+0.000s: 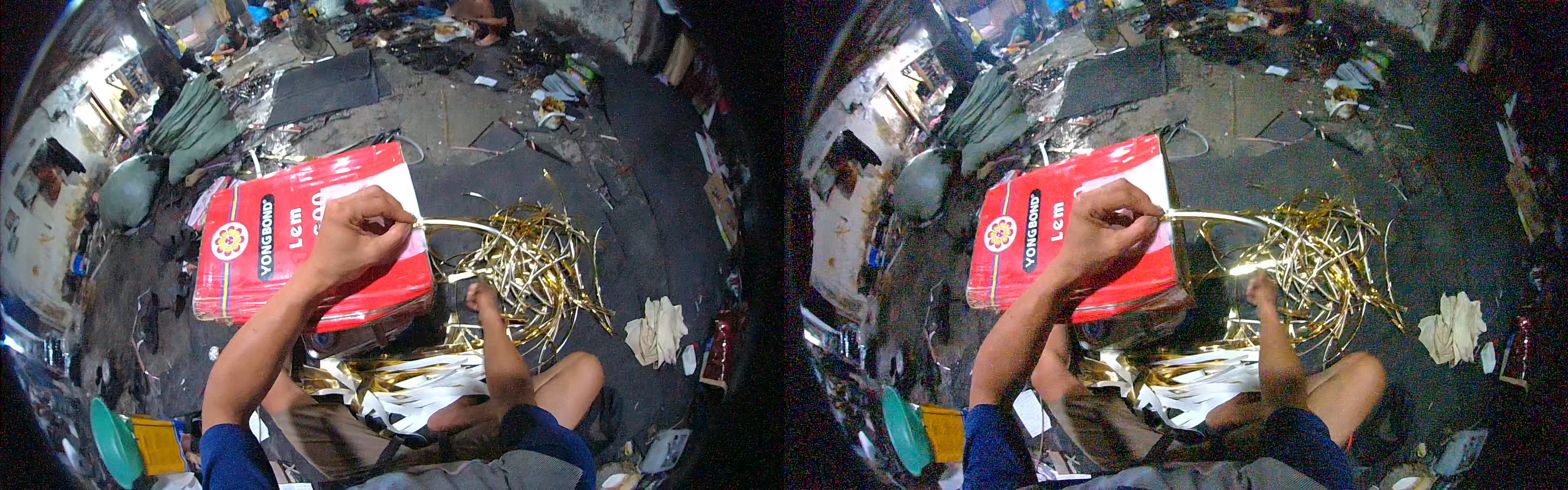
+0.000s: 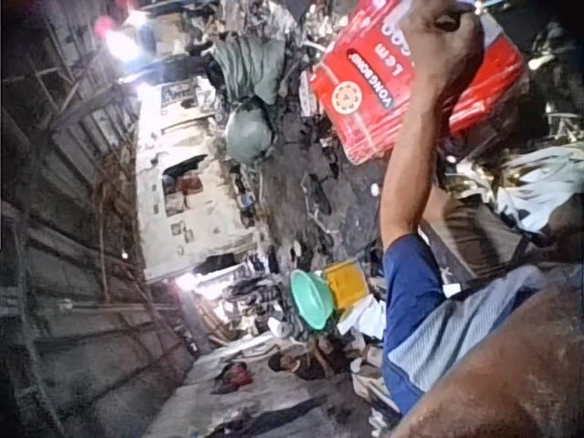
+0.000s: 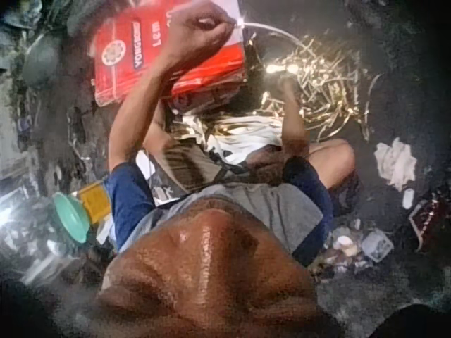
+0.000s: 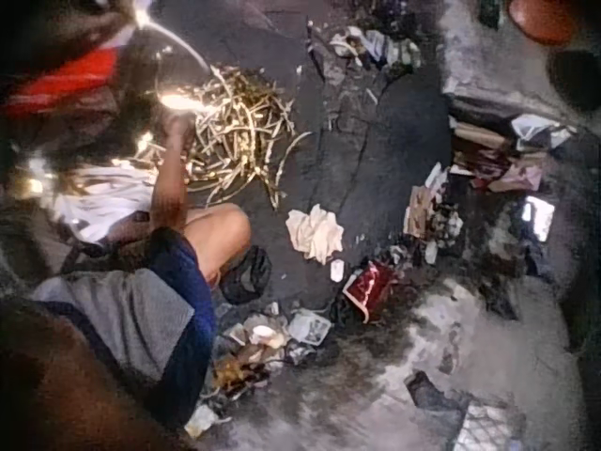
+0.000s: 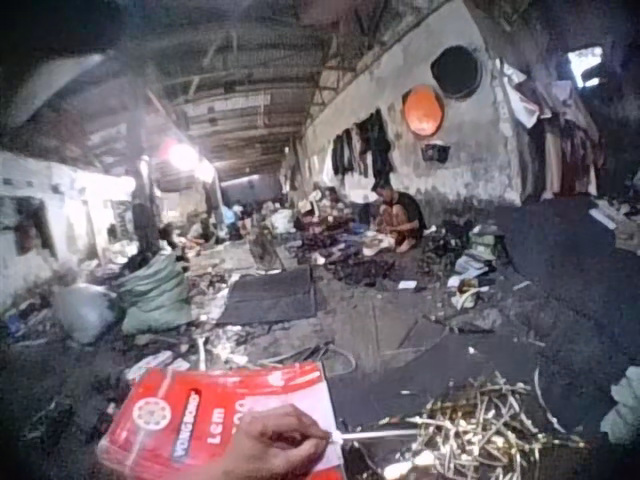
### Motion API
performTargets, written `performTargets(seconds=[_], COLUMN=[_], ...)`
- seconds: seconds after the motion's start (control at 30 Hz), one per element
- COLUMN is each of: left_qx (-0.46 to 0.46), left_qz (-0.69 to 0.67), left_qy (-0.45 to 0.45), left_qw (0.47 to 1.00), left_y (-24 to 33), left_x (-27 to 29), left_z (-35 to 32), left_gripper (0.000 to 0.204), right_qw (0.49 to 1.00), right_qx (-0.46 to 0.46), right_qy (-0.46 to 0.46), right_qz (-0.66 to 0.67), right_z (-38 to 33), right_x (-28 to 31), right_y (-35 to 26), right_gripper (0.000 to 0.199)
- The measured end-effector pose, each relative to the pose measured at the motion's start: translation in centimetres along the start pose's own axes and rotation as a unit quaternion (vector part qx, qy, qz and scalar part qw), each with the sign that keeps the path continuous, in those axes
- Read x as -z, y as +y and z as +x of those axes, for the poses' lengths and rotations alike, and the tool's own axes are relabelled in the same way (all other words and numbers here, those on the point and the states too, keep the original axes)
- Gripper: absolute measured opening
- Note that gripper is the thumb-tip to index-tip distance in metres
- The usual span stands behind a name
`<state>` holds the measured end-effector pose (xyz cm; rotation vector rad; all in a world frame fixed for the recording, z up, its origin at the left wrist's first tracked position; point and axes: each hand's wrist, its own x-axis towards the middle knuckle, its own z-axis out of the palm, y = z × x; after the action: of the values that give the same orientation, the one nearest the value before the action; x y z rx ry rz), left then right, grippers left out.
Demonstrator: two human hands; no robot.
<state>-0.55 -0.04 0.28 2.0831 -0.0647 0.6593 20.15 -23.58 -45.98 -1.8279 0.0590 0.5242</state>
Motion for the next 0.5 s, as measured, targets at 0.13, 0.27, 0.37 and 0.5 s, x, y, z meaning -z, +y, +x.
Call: performTargets(seconds=[0.13, 0.27, 0.37, 0.5], left_qx=[-0.027, -0.035, -0.052, -0.053], left_qz=[-0.014, 0.073, 0.081, 0.074], left_qy=[-0.014, 0.016, 0.008, 0.001], left_qw=[0.999, 0.997, 0.995, 0.996], left_y=[0.1, 0.0, 0.6, 1.5], left_x=[-1.9, 1.0, 0.5, -0.3], left_z=[1.0, -1.4, -1.0, -0.7], left_gripper=[0.005, 0.002, 0.002, 0.004], right_qw=[0.905, 0.830, 0.669, 0.711], right_qx=[0.265, 0.398, 0.558, 0.522], right_qy=[0.266, 0.361, 0.429, 0.294], right_qz=[-0.199, 0.152, 0.239, 0.369], right_z=[5.6, -6.1, -11.6, -18.2], right_x=[10.9, 9.0, 13.5, 18.8], right_y=[-11.0, -29.8, -38.5, -43.5], right_gripper=[0.025, 0.017, 0.011, 0.018])
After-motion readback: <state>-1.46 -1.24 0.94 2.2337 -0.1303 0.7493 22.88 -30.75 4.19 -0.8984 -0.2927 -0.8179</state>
